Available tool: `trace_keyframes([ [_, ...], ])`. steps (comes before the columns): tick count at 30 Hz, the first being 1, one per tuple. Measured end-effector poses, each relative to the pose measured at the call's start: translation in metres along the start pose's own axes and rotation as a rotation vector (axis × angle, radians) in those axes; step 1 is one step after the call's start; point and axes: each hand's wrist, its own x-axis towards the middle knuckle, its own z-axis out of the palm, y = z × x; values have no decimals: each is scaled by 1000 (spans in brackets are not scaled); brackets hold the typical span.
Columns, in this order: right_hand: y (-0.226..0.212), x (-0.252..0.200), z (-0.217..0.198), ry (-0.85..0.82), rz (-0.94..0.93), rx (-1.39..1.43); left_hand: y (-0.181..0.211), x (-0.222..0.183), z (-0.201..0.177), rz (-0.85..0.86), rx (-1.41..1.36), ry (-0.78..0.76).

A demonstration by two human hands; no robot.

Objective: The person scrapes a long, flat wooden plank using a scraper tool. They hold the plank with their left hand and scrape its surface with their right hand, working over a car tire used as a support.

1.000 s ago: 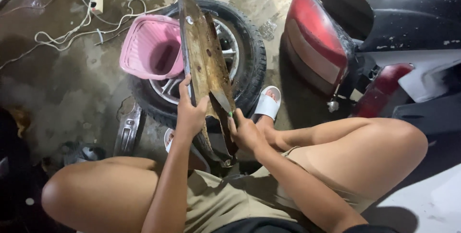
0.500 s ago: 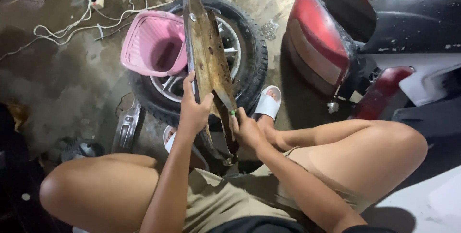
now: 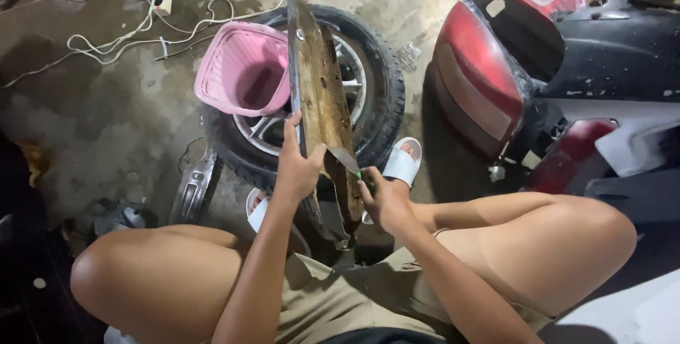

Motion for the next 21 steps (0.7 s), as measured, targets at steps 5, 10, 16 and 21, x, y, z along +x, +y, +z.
trace_keyframes([
  [5,-1,-26,-54,201,-149,17,-3,0,-2,15,-39,-12],
  [10,29,8,27,314,-148,98,-1,0,-1,21,-73,-28],
  [16,66,39,75,370,-205,29,10,-7,1,32,-126,-46],
  [21,8,-1,9,456,-250,12,10,-4,6,54,-111,-61],
])
